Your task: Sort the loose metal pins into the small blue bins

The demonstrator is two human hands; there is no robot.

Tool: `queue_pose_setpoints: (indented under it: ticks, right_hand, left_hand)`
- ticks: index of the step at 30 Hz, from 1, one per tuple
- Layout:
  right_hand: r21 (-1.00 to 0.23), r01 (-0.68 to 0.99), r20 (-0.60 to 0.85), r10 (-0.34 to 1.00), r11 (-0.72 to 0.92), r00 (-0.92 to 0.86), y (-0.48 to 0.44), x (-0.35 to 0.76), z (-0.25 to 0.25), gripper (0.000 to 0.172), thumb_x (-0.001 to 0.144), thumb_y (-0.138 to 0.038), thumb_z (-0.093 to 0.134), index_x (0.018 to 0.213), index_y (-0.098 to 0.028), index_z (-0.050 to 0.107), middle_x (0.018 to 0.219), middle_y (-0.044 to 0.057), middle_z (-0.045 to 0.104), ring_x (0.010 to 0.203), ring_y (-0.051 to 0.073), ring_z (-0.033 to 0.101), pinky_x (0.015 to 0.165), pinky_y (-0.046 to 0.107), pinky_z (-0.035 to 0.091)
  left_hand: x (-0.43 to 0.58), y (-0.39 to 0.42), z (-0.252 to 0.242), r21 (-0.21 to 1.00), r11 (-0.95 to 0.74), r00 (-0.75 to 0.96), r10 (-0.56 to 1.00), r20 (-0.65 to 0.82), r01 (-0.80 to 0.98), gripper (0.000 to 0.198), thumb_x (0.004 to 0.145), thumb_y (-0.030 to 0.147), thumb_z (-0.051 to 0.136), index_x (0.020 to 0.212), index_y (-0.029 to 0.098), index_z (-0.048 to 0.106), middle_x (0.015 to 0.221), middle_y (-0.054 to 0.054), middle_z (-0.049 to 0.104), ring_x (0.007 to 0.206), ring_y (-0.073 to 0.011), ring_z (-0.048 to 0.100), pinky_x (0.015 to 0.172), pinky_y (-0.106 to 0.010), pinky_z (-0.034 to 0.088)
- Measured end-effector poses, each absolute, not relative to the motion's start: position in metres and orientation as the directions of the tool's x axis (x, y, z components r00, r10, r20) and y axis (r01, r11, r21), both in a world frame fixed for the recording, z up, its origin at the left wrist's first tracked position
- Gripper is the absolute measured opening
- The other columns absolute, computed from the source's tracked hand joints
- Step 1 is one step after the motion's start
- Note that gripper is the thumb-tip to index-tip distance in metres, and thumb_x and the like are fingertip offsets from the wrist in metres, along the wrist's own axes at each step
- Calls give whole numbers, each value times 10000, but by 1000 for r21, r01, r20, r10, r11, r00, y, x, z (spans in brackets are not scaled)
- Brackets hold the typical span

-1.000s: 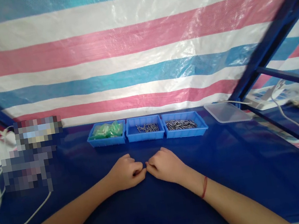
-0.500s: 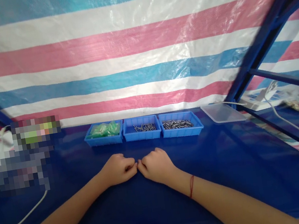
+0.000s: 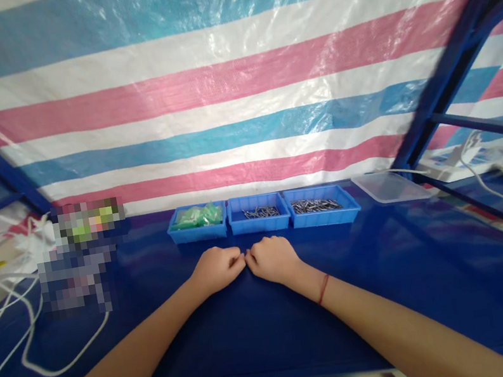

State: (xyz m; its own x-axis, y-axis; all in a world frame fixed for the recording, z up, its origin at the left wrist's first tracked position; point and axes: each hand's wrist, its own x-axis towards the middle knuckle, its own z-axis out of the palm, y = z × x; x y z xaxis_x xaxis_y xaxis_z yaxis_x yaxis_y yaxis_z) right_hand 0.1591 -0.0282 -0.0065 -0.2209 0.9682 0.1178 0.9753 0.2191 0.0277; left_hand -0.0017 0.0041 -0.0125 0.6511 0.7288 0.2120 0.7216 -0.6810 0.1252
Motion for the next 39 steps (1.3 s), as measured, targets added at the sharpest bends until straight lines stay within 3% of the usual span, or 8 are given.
queue_pose_setpoints:
  ticks: [6, 13, 17, 21, 27, 32, 36, 39]
  right_hand:
    - [-6, 963, 111, 958, 268, -266, -30, 163, -7, 491, 956, -352, 323, 742, -165, 724, 795, 121, 733, 724, 214, 696, 630, 267, 422]
    - [-88, 912, 86, 916, 400, -393, -33, 175, -3, 488, 961, -392, 325, 680, -185, 665, 703, 75, 714, 683, 191, 682, 576, 270, 344]
    - [-141, 881, 95, 892, 453, -443, -32, 179, -5, 468, 965, -370, 323, 656, -194, 627, 664, 57, 697, 641, 181, 662, 552, 279, 294]
    - [-168, 865, 103, 881, 473, -462, -32, 180, -8, 448, 961, -361, 337, 634, -195, 593, 629, 48, 673, 596, 169, 635, 539, 286, 264]
    - [-228, 848, 92, 877, 479, -471, -33, 182, -5, 391, 947, -356, 364, 641, -196, 547, 603, 30, 636, 572, 159, 605, 531, 284, 254]
    - [-334, 811, 191, 877, 480, -440, -35, 176, -8, 224, 884, -399, 486, 936, -194, 557, 783, 39, 653, 704, 187, 609, 622, 278, 377]
    - [-364, 786, 289, 863, 499, -414, -37, 169, -16, 494, 823, -444, 571, 1221, -167, 477, 1044, 117, 628, 962, 269, 574, 820, 395, 424]
    - [-394, 779, 312, 868, 489, -387, -37, 168, -22, 611, 811, -477, 578, 1306, -160, 413, 1145, 144, 596, 1057, 299, 538, 880, 456, 417]
  left_hand:
    - [-9, 0, 1, 131, -696, 662, 714, 228, 706, 344, 907, 347, 441, 642, 189, 594, 643, -22, 627, 622, -169, 590, 576, -253, 354]
    - [-39, 18, 29, 60, -641, 530, 680, 506, 765, 230, 933, 297, 433, 916, 185, 634, 926, -61, 635, 911, -190, 571, 843, -306, 406]
    - [-53, 27, 29, -35, -562, 518, 735, 437, 827, 208, 900, 295, 511, 1050, 185, 603, 1052, -79, 624, 1016, -229, 539, 846, -335, 391]
    - [-60, 33, 29, -77, -524, 512, 775, 369, 848, 159, 908, 268, 511, 1003, 190, 613, 1025, -77, 639, 1004, -223, 548, 818, -327, 373]
    - [-71, 19, 52, 52, -666, 644, 735, 213, 744, 159, 866, 332, 572, 897, 200, 655, 912, -32, 650, 864, -180, 598, 738, -263, 402]
    - [-68, -5, 75, 139, -669, 639, 741, 209, 730, 383, 855, 567, 508, 904, 214, 649, 831, -15, 655, 773, -177, 604, 697, -259, 415]
    - [-63, 2, 67, 65, -605, 527, 737, 423, 794, 441, 868, 569, 481, 1141, 243, 600, 1171, -82, 608, 1123, -272, 512, 951, -407, 357]
    - [-62, 15, 50, 83, -539, 475, 797, 372, 838, 558, 829, 632, 490, 1284, 309, 510, 1402, -87, 444, 1311, -348, 321, 1023, -545, 264]
